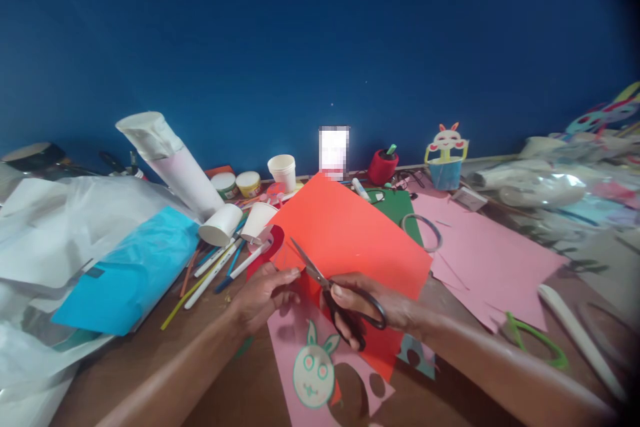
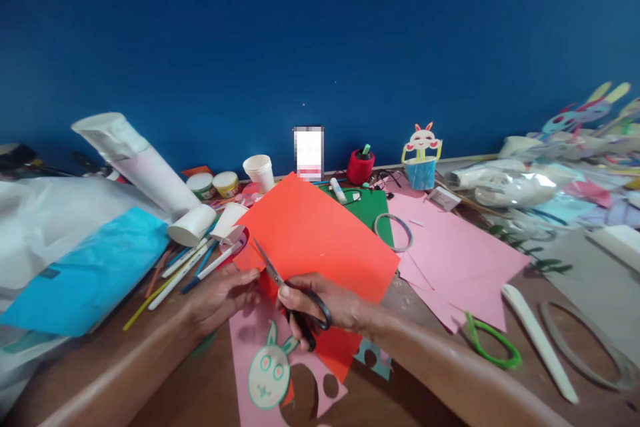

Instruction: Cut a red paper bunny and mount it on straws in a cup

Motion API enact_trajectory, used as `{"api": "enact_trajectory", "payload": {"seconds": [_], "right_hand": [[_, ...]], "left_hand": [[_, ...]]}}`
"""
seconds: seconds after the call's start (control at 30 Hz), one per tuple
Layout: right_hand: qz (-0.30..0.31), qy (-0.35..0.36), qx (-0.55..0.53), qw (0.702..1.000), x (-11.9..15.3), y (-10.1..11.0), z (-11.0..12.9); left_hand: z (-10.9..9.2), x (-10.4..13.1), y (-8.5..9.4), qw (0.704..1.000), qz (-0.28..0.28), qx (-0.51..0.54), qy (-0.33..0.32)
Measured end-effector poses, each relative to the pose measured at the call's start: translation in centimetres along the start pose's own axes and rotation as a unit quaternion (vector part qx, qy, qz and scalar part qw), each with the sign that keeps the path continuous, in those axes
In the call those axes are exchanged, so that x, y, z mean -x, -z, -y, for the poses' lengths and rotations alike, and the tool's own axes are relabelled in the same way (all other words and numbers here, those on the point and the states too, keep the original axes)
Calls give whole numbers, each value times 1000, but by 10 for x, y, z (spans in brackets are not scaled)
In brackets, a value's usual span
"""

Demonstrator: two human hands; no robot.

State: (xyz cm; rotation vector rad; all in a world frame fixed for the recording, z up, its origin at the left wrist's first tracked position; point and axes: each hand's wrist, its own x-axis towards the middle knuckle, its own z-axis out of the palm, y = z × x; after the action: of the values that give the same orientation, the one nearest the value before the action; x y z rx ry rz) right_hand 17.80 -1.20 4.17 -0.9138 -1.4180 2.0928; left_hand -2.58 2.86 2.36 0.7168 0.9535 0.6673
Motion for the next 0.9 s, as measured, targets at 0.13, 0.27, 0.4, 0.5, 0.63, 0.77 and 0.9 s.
{"api": "enact_trajectory", "payload": {"seconds": [0.13, 0.27, 0.4, 0.5, 0.63, 0.77, 0.9], "right_hand": [[7, -3, 18, 1000, 1, 1, 2], [6, -17, 79, 997, 4, 5, 7], [1, -28, 111, 993, 10, 4, 16], [2, -27, 62, 998, 14, -4, 20], [4, -22, -33, 999, 15, -17, 17], [17, -20, -44, 999, 14, -23, 13], [17, -33, 52, 998, 13, -19, 15]], "left_hand": [[-1, 1, -1, 1000, -20, -5, 16], [0, 0, 0, 1000, 4, -24, 10], [-1, 1, -5, 999, 13, -50, -10], [-5, 6, -12, 999, 9, -46, -27], [-10, 9, -14, 996, 23, -63, -57], [-16, 10, -5, 989, 80, -109, -63], [-17, 7, 5, 982, 44, -178, -52]]}}
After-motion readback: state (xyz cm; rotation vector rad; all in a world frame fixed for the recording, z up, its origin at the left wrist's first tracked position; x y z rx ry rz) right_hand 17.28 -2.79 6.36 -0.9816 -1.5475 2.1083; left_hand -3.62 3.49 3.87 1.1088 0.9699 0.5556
